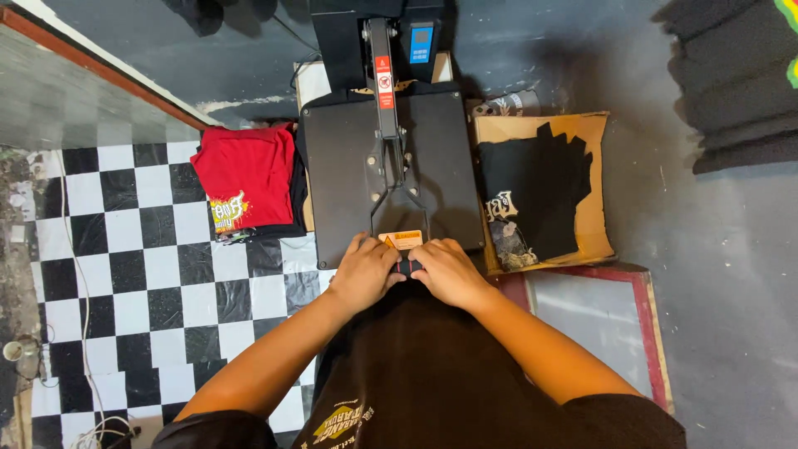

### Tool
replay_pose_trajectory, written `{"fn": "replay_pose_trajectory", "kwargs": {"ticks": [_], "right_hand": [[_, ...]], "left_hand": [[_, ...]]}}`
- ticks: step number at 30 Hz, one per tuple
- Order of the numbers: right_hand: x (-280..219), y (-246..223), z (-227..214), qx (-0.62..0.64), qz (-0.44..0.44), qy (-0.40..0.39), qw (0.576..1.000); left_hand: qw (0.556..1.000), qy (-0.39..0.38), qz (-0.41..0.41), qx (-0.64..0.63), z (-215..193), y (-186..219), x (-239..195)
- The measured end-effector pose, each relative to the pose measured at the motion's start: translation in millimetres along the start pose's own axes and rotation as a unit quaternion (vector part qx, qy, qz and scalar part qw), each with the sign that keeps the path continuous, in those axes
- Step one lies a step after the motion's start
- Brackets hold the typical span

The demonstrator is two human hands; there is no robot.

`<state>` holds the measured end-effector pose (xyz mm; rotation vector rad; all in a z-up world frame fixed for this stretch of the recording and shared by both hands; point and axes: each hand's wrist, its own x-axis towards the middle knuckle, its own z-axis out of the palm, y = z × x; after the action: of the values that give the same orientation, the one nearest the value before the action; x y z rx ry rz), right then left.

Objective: Aligning a t-shirt on a heat press and pressing it to set a print

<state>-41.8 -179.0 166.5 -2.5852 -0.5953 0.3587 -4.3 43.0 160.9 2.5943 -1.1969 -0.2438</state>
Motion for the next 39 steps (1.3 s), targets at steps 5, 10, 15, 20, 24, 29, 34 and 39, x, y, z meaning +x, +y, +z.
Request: {"fn": "replay_pose_trajectory", "kwargs": {"ticks": [5,10,15,20,24,29,34,39], "right_hand": [[-6.8,-12.1,-33.1,-0.012,-0.069,0.106,0.992],[-6.5,-31.7,-82.9,-0.008,-0.098,0.201,0.975],[28.4,-48.0,-152.1,0.052,-0.120,0.379,0.916],[84.1,-48.3,-206.5,0.089,-0.171,0.504,0.842],[114.2,-46.0,-230.8,0.094,-0.179,0.557,0.806],[130.5,-44.1,-242.1,0.115,-0.164,0.576,0.792],[139.9,-47.9,-245.7,0.139,-0.140,0.585,0.787],[144.4,-44.9,-244.5,0.143,-0.134,0.586,0.786]], "left_hand": [[0.997,0.079,0.004,-0.019,-38.5,13.2,-1.6],[0.982,0.179,0.012,-0.060,-109.8,27.6,1.3],[0.921,0.388,0.010,-0.039,-169.7,25.6,35.6],[0.862,0.500,0.026,-0.079,-215.4,1.9,90.4],[0.836,0.547,-0.007,-0.048,-239.3,-2.1,116.5],[0.814,0.575,-0.042,-0.065,-238.2,-14.0,141.9],[0.818,0.566,-0.048,-0.090,-247.7,-19.5,148.0],[0.826,0.551,-0.062,-0.106,-249.2,-22.3,147.8]]}}
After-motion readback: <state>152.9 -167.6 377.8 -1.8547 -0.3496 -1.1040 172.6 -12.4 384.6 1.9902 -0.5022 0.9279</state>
